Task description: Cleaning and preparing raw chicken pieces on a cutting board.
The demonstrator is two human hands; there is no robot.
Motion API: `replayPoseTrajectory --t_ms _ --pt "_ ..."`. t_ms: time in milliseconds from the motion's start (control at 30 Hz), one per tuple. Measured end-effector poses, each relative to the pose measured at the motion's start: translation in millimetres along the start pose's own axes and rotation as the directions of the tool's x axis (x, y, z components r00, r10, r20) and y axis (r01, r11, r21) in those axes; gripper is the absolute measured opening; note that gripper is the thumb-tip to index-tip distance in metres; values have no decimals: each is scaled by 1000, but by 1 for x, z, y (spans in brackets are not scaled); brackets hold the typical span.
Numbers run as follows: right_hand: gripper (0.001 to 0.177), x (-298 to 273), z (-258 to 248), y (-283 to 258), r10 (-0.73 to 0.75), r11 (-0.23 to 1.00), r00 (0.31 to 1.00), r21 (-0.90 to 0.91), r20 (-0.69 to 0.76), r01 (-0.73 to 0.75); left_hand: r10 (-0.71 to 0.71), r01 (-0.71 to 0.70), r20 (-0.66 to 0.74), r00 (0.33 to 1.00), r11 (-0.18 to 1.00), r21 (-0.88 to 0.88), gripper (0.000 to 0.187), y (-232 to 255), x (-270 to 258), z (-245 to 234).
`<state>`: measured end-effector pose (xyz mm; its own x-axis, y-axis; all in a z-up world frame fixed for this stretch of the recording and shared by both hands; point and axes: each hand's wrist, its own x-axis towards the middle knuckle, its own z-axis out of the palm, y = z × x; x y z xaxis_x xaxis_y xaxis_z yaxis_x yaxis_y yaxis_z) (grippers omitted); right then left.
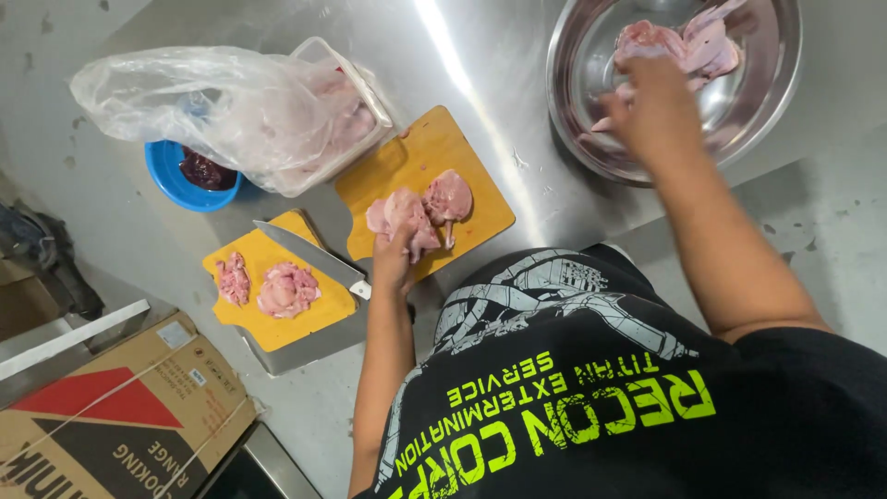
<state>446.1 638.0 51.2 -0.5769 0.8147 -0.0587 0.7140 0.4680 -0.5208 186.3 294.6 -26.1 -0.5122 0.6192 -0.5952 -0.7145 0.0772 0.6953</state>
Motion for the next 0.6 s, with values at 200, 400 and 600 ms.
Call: replayPoseTrajectory --t_ms 200,400,600 --pt "69 6 25 44 163 948 986 -273 -32 -165 -44 64 -70 997 948 313 24 -1 -9 -9" --pt "48 11 56 79 90 959 989 -277 120 -53 -7 10 -10 1000 947 321 22 2 0 -3" --pt "60 14 -2 70 157 981 961 -152 227 -124 14 -18 15 1000 961 276 21 -6 2 -21"
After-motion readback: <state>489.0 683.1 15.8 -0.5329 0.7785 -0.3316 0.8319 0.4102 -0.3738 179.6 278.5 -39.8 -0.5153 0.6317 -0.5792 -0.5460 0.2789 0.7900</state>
